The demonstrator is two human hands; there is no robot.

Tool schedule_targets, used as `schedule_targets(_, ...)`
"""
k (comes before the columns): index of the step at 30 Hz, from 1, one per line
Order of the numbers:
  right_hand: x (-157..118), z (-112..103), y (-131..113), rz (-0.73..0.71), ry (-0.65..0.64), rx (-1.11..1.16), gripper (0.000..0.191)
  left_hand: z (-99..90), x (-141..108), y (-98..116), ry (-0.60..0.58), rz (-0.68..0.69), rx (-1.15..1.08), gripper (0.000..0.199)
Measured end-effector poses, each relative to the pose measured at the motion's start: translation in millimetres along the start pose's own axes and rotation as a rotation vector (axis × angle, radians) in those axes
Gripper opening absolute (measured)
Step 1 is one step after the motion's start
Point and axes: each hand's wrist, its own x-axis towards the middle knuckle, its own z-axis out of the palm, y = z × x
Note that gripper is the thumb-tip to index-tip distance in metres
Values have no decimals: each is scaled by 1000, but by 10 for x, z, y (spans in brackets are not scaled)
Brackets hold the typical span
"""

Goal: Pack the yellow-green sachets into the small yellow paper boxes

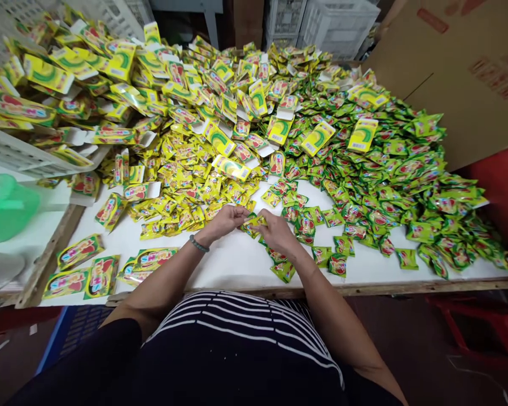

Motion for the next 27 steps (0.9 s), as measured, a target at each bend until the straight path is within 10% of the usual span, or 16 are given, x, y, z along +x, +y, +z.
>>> schedule_targets(7,-109,224,69,137,187,137,30,-372,375,529,372,256,969,58)
schedule_targets(12,-182,268,43,183,240,156,31,-690,757,696,210,195,1354,47)
schedule_targets(18,-151,195,-2,275,352,668,47,-429,623,698,543,298,508,44)
schedule_targets(23,-9,206,-163,279,323,947,41,41,245,436,344,213,-506,52)
schedule_targets(27,14,133,-118,217,297,808,37,-8,-61,309,414,179,-447,62)
